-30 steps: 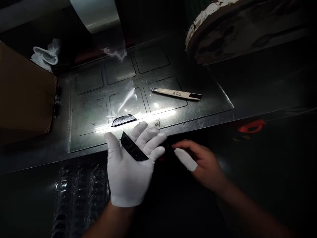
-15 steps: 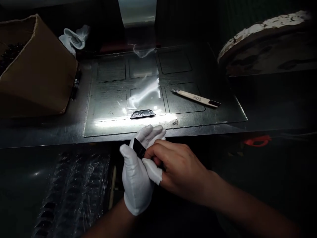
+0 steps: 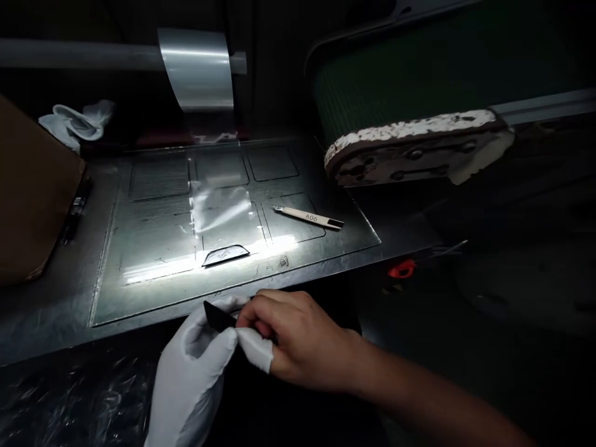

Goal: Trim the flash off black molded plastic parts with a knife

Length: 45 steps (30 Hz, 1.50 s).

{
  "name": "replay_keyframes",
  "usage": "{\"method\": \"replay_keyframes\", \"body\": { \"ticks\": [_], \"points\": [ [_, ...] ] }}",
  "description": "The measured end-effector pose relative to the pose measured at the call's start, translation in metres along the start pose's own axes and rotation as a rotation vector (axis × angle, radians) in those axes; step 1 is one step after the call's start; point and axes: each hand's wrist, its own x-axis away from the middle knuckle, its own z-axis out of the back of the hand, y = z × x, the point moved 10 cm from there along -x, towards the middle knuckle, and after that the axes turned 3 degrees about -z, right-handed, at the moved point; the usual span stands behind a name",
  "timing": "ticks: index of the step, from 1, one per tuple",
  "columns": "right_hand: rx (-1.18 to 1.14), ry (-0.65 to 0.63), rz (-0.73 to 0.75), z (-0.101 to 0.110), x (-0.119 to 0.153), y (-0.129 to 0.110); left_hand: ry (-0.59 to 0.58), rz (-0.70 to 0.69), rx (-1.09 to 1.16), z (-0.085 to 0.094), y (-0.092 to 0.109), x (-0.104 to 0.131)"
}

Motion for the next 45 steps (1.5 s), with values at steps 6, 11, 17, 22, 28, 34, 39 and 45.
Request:
{"method": "replay_keyframes", "body": {
  "ticks": [6,11,17,22,28,34,39,45],
  "points": [
    [0.529,0.341,-0.071,0.108,-0.033,0.042,-0.112,0.060,0.551,-0.019,0.003,0.008],
    [0.689,0.125,-0.170,0.114,-0.056,0.105,-0.214,0.023,0.728,-0.022,0.012,0.014],
    [0.532,0.188,-0.002,0.109,-0.030,0.070,-0.482,-0.102,0.797,-0.042,0.029,0.020],
    [0.238,0.018,0.058,0.083,-0.003,0.031,-0.494,-0.110,0.797,-0.054,0.031,0.018],
    [0.014,-0.130,0.059,0.062,0.016,0.005,-0.434,-0.084,0.852,-0.061,0.031,0.016],
    [-0.078,-0.307,0.025,0.035,0.015,-0.007,-0.397,-0.084,0.830,-0.062,0.027,0.020],
    [-0.071,-0.399,-0.033,0.023,0.013,0.001,-0.406,-0.107,0.813,-0.063,0.023,0.020],
    [-0.055,-0.429,-0.057,0.018,0.016,0.006,-0.404,-0.091,0.741,-0.064,0.019,0.019]
  ]
}}
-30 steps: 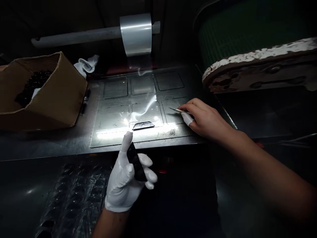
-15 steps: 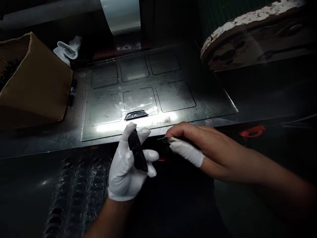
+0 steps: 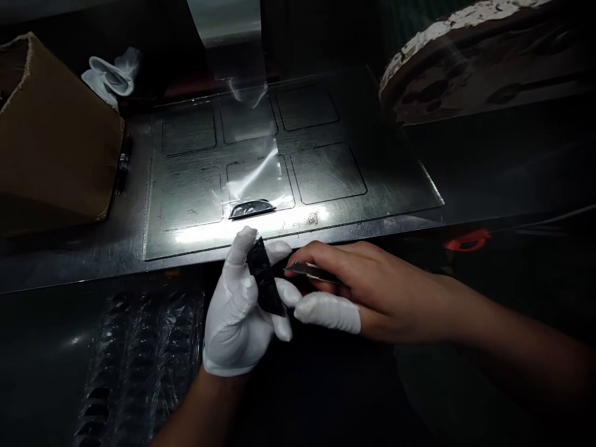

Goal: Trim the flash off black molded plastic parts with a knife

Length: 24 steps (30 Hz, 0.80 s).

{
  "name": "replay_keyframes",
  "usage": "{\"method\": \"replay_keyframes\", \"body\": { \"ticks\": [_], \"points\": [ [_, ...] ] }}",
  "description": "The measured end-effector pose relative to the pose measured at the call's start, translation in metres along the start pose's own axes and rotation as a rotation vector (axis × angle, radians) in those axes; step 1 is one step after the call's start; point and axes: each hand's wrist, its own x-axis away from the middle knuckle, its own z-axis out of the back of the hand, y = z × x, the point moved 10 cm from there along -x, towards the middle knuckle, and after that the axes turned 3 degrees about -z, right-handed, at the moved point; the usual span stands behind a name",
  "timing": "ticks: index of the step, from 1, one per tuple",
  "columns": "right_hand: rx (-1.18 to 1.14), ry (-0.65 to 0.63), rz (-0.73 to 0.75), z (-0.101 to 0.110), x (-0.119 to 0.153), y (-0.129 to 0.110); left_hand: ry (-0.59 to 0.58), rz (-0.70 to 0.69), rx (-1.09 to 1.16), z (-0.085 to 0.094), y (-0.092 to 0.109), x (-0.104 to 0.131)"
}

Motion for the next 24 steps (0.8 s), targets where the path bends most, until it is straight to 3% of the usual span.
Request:
{"method": "replay_keyframes", "body": {
  "ticks": [24],
  "points": [
    [0.215,-0.109,-0.220,-0.019,-0.004,0.019,0.147,0.093,-0.087,0.012,-0.009,0.009]
  ]
}}
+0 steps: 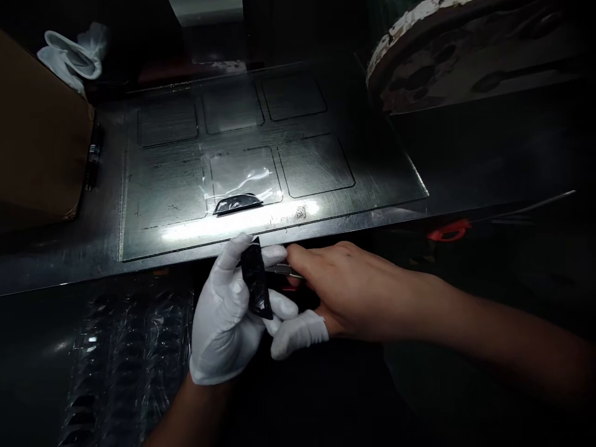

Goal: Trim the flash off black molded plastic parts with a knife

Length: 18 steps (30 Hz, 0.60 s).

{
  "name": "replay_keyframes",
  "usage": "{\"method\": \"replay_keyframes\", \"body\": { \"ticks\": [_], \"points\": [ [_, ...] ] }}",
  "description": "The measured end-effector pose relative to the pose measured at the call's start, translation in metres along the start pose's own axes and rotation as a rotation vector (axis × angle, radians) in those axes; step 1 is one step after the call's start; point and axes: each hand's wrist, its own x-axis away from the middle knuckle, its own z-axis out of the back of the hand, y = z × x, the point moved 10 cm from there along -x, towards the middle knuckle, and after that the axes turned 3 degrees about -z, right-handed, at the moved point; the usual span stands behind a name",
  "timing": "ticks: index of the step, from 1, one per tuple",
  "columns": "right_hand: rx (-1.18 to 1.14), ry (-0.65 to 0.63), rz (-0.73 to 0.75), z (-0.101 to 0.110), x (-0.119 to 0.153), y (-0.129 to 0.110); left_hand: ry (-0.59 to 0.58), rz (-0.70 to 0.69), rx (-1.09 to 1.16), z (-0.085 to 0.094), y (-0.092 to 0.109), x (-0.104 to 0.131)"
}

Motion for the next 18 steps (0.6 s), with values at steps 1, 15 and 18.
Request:
{"method": "replay_keyframes", "body": {
  "ticks": [1,15,18],
  "points": [
    [0.012,0.000,-0.007,-0.0001,0.0001,0.0003,0.011,0.001,-0.005,0.0008,0.0001,-0.0002],
    [0.124,0.119,0.039,0.0062,-0.0023,-0.0022,0.134,-0.054,0.050,0.0038,0.0033,-0.0007],
    [0.160,0.140,0.063,0.0057,-0.0026,-0.0033,0.131,-0.053,0.045,0.0033,0.0009,0.0002]
  ]
}}
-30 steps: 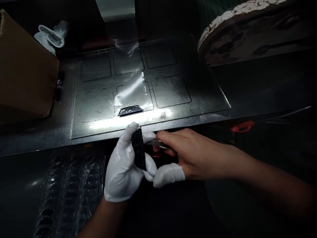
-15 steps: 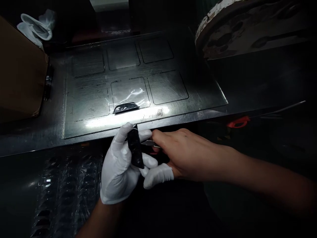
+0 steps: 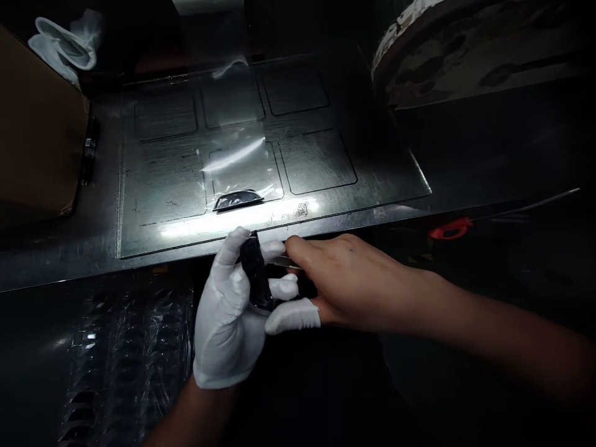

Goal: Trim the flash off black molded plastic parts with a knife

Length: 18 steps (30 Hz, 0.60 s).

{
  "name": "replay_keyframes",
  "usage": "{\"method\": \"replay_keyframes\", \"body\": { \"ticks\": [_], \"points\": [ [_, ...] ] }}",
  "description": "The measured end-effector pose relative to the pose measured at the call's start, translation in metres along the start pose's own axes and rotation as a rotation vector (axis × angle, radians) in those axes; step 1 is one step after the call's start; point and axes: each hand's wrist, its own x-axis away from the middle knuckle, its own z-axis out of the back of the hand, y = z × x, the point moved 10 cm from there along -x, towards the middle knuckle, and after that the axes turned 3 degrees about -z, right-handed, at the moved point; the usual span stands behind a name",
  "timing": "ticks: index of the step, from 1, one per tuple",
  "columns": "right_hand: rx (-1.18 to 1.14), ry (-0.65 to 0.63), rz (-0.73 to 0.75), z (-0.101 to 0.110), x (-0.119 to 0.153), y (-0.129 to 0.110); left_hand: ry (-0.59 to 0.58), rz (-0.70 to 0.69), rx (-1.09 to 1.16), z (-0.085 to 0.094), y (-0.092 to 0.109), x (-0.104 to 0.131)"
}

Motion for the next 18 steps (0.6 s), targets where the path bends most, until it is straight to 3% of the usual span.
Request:
{"method": "replay_keyframes", "body": {
  "ticks": [18],
  "points": [
    [0.057,-0.062,-0.034,-0.0090,0.0001,0.0020,-0.024,0.054,0.005,-0.0037,-0.0076,0.0052]
  ]
}}
